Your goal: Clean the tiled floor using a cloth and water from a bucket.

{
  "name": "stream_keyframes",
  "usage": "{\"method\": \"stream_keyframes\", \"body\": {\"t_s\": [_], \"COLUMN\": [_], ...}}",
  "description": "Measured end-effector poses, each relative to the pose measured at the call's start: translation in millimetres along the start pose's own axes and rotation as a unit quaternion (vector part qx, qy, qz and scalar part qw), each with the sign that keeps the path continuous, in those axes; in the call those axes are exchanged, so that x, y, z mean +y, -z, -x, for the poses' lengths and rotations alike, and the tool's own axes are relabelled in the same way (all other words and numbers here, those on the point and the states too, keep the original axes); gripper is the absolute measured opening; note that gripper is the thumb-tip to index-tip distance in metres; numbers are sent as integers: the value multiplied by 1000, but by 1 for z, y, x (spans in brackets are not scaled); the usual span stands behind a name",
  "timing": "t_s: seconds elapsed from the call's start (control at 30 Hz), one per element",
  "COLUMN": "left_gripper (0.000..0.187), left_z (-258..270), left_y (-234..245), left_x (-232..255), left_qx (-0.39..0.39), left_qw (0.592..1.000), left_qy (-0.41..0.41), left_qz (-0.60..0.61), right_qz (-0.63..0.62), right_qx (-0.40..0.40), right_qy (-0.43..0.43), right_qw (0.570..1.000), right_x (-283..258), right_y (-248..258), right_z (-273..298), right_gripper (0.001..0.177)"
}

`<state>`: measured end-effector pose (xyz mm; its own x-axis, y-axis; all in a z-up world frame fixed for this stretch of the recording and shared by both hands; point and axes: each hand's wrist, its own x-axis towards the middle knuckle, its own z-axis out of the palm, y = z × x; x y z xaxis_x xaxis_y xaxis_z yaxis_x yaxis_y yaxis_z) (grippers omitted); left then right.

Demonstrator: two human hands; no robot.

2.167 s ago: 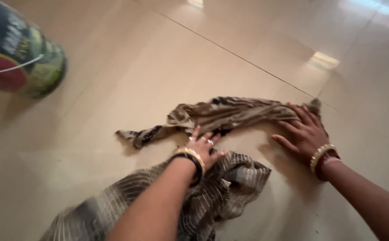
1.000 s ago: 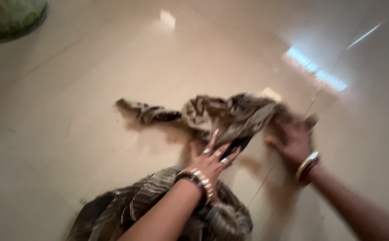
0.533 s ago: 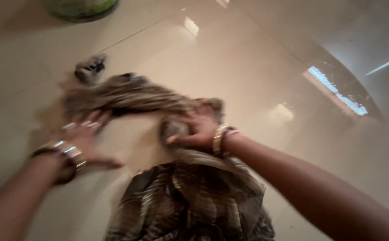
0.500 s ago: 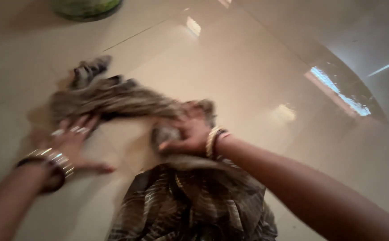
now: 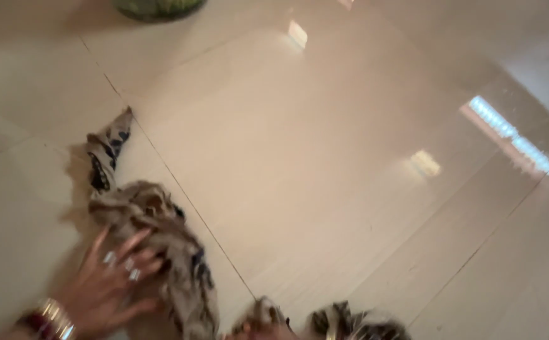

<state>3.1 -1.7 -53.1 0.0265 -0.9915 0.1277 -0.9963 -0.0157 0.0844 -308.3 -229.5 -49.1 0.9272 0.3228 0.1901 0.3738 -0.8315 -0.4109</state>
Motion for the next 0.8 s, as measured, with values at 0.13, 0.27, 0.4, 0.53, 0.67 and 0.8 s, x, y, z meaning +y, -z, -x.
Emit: {"method": "stream_keyframes", "body": {"t_s": [0.13,0.27,0.4,0.53,0.67,0.8], "left_gripper": [67,59,63,95,121,107], "left_z": [-99,-230,-343,-390,-374,-370], "left_y": [-3,-1,-24,-36,-32,-48], "left_x": [-13,-17,27,120,218,215], "left_qx": [-88,-128,-120,-220,-248,-217], "left_qw": [985,908,934,936,956,959], "left_qy": [137,398,334,244,112,104], "left_qz": [-61,23,41,131,114,152], "right_qz": [-48,-33,-77,-111,-62,35], "right_qx": [2,7,-3,151,203,150], "right_qy": [-27,-251,-382,-424,-433,-410], "right_qw": [998,968,921,886,876,899], "right_x": [120,280,340,349,348,336], "right_y": [83,89,145,163,149,147], "right_z": [-33,-4,51,127,213,204], "right_gripper": [72,60,55,54,53,53]}}
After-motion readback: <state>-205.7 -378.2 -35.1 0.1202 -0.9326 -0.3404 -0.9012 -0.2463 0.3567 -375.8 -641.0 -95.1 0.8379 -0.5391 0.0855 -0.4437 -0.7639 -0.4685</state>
